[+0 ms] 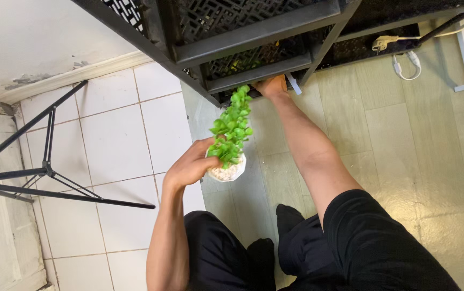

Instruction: The person kneels to retrieve various tools and items from a low storage unit and places them on a nearby table. They handle a potted plant, a tape measure, wrenches, pliers, a screwdriver, and a small lamp, moving them one by one from the storage unit to the table.

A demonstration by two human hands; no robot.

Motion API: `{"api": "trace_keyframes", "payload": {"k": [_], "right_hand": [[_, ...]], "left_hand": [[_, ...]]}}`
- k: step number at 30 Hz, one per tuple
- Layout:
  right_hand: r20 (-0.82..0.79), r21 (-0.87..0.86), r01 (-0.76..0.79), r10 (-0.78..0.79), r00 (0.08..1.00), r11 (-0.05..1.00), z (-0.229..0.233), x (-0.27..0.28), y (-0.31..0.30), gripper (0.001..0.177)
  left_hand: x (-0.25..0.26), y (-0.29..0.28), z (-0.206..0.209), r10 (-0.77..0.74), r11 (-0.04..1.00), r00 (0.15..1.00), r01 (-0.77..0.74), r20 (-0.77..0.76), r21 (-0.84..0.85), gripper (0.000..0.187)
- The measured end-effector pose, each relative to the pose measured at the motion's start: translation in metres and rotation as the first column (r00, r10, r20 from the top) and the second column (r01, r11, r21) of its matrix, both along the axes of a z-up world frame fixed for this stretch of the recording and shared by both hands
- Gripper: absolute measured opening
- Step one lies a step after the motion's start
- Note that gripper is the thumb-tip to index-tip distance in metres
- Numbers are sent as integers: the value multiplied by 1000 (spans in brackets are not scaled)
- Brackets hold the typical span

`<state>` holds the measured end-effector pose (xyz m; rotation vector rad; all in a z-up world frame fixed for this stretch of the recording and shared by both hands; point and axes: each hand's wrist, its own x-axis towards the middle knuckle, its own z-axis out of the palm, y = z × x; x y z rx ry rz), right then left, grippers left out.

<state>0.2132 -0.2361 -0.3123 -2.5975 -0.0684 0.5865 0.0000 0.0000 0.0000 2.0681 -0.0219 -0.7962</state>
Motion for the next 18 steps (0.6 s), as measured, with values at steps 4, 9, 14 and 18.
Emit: {"api": "trace_keyframes", "payload": {"k": [4, 9, 14, 18], "right_hand": [[185, -84, -78, 92, 978, 993, 24, -6, -8, 65], [282, -306, -113, 203, 938, 945, 23, -4, 0, 50], [179, 30, -2, -4, 984, 1000, -20, 17, -5, 38], [247, 20, -31, 25, 969, 999, -51, 29, -11, 48]], "left_hand": [[-10, 14, 40, 44, 977, 998, -52, -43, -205, 49], [-8, 15, 36, 118, 939, 980, -57, 160, -340, 40], [-21, 42, 22, 360, 840, 930, -290, 71, -458, 41], [-40, 56, 12, 388, 795, 919, -300, 63, -527, 53]]}}
